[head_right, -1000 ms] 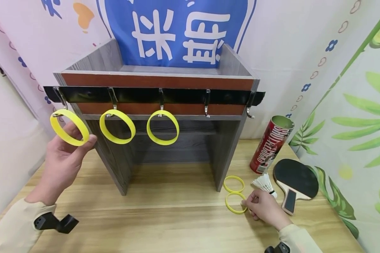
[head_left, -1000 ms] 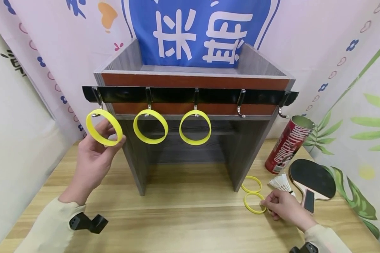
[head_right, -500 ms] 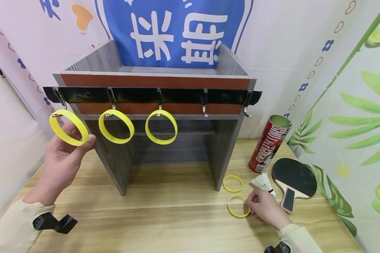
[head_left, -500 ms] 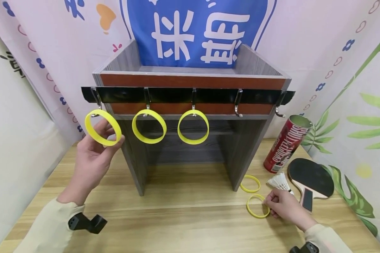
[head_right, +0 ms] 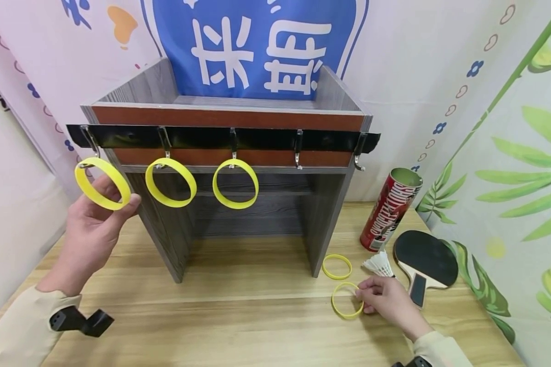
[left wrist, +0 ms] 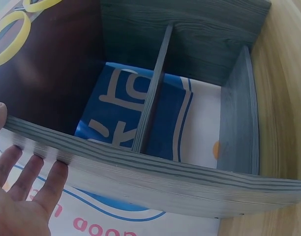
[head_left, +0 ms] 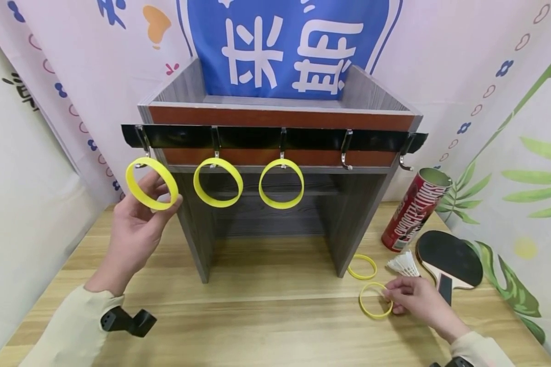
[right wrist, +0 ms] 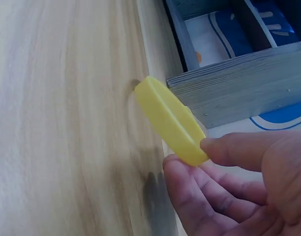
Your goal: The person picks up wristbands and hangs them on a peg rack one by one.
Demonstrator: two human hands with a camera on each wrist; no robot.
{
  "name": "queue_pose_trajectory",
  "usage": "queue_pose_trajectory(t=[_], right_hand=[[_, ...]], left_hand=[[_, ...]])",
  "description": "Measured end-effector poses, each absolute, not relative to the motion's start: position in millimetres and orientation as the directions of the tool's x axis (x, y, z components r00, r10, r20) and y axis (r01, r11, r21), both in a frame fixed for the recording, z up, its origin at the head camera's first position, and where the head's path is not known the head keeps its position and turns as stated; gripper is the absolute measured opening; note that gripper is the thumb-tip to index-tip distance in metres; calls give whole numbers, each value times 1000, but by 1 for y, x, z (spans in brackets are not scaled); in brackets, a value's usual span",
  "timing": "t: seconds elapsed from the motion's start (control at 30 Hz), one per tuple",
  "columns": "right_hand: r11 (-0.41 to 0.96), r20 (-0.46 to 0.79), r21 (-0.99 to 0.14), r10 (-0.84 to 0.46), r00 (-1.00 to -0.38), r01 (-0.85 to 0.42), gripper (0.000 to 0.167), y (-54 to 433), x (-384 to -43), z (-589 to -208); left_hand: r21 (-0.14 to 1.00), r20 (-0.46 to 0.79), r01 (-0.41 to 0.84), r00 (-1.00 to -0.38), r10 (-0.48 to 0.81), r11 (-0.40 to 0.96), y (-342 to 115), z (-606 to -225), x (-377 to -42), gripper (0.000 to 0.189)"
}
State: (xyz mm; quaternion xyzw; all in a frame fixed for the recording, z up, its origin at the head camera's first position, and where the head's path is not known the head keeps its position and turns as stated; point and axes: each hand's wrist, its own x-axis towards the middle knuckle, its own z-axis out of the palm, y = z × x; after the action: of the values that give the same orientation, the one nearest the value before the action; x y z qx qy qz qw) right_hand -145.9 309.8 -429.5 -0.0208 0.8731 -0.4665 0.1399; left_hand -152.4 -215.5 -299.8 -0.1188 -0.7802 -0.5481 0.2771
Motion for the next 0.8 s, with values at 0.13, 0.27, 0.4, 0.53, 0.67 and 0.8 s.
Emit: queue_pose_trajectory(t=[0.13, 0.27, 0.4, 0.53, 0.67, 0.8], right_hand=[[535, -263, -835, -183, -947, 128, 28, 312, -144, -427], [512, -277, -847, -192, -941, 145, 32, 313, -143, -424], [490, -286, -858, -202, -937, 156, 36, 310, -143, -419], [456, -274, -878, -235, -933, 144, 38, 305, -140, -413], [389, -213, -918, -302, -929, 84, 38, 296, -136, -404], [337, -124, -941, -337, -933, 3, 33, 287, -132, -390]], left_hand=[[794, 561, 490, -819, -123, 361, -215, -300, -153, 53], [797, 561, 489, -817, -133, 354, -215, -300, -153, 55], [799, 563, 495, -816, -135, 342, -215, -300, -154, 56], [801, 565, 503, -815, -131, 324, -215, -300, -155, 55], [800, 566, 505, -815, -128, 323, -215, -299, -154, 54], [805, 557, 495, -820, -130, 327, -215, -300, -153, 54]])
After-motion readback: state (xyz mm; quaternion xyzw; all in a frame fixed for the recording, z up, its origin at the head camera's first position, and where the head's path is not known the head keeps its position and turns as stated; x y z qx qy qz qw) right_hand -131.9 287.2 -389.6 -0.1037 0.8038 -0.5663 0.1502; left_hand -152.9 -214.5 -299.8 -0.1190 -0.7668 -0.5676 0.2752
